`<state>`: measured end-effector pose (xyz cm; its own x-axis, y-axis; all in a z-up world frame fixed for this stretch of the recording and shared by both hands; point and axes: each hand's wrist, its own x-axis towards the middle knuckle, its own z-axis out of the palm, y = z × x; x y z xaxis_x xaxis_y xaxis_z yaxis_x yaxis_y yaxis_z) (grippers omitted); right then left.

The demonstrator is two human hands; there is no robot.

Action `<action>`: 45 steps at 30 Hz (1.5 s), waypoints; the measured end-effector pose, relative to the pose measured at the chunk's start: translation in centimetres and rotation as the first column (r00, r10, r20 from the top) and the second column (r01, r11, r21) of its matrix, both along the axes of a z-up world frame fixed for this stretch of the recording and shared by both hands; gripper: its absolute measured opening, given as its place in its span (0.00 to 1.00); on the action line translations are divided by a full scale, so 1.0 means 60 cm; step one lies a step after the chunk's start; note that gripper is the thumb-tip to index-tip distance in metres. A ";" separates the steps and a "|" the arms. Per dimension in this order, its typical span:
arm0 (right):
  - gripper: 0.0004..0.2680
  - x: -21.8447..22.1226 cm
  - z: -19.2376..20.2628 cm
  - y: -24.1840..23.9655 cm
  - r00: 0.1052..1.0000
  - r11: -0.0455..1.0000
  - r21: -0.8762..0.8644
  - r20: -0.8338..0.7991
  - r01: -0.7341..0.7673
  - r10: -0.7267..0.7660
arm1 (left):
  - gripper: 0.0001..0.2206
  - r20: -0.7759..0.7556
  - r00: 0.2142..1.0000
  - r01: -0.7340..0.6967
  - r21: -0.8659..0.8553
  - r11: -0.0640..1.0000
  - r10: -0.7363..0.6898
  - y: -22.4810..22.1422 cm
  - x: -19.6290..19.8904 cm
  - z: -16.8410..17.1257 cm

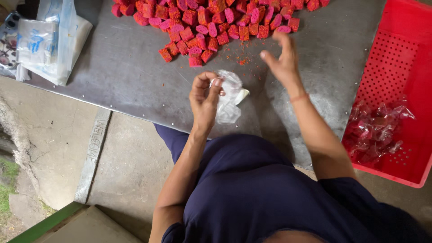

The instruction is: The person puts red textured items into small plastic bags by hand and places the filled bags into a red crate.

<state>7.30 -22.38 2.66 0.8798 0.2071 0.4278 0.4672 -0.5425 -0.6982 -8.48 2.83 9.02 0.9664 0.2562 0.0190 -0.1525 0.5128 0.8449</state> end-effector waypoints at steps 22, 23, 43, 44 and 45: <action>0.16 0.023 0.010 -0.057 0.596 0.486 0.818 -0.565 0.310 0.571 | 0.21 0.235 0.971 -0.219 0.946 0.237 -0.042 -0.011 0.128 -0.023; 0.16 0.007 0.027 -0.050 0.490 0.314 0.903 -0.424 0.293 0.762 | 0.21 0.241 0.970 -0.224 0.945 0.238 -0.041 -0.017 0.149 -0.036; 0.11 -0.039 0.025 0.010 0.334 0.625 0.772 -0.623 0.114 0.707 | 0.30 0.124 0.983 -0.077 0.947 0.313 -0.133 -0.090 0.144 -0.072; 0.13 -0.040 0.029 0.011 0.299 0.593 0.793 -0.605 0.140 0.738 | 0.30 0.091 0.984 -0.041 0.953 0.301 -0.156 -0.086 0.138 -0.060; 0.13 -0.041 0.037 0.015 0.299 0.594 0.792 -0.605 0.137 0.738 | 0.31 0.059 0.982 -0.005 0.957 0.289 -0.178 -0.082 0.134 -0.049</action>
